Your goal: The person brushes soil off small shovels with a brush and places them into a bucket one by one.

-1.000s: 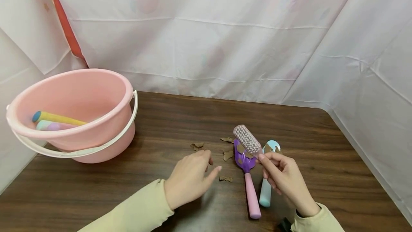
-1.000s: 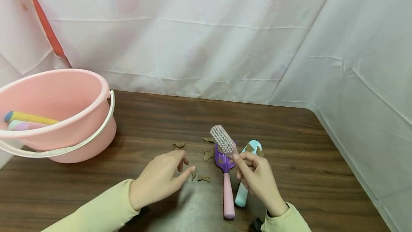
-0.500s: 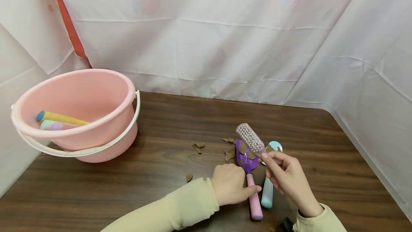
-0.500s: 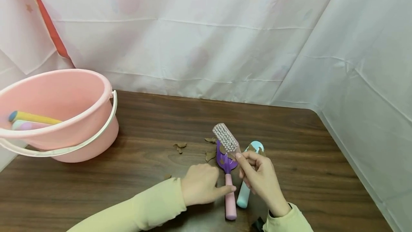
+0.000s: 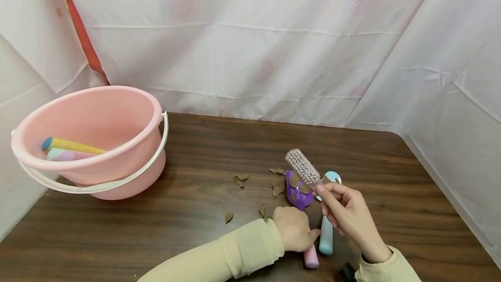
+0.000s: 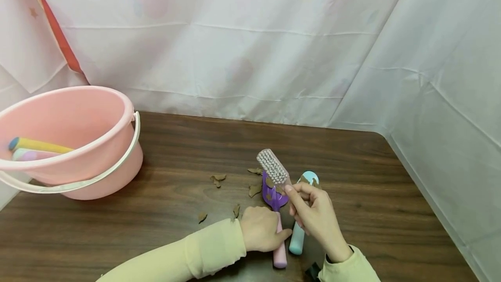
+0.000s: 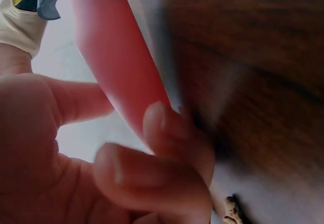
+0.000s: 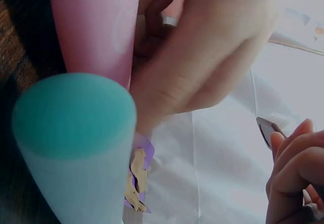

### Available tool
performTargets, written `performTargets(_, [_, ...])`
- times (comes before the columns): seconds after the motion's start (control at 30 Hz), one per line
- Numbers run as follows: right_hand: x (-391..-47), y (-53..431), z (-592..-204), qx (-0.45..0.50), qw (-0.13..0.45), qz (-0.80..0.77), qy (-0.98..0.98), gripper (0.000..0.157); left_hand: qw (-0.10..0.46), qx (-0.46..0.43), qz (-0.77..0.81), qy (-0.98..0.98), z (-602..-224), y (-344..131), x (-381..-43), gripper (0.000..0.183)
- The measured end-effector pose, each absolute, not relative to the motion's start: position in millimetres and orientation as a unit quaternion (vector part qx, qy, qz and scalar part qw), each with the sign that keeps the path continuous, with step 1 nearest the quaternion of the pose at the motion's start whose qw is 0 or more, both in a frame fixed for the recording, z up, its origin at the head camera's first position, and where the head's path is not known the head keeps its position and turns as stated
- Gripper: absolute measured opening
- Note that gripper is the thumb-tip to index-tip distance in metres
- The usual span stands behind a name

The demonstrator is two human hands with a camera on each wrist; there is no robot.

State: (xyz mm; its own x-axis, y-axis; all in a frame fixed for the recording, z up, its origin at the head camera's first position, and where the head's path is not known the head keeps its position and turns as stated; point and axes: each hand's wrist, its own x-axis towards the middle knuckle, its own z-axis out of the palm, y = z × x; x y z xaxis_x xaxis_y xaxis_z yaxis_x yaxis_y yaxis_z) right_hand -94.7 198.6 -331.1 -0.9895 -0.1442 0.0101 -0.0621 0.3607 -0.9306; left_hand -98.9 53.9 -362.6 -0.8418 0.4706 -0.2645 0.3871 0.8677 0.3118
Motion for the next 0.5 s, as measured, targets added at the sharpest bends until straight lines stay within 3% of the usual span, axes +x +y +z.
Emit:
performTargets(0.37, [-94.5,199.0,-333.1,-0.064,0.033,-0.560,0.826,0.035,0.157,0.192,0.130,0.960,-367.0,45.8,-102.6,0.030])
performTargets(0.5, [-94.9,198.7,-332.9,-0.067,0.028,-0.556,0.828,0.035,0.182,0.168,0.157,0.956,-367.1,43.4,-107.2,0.045])
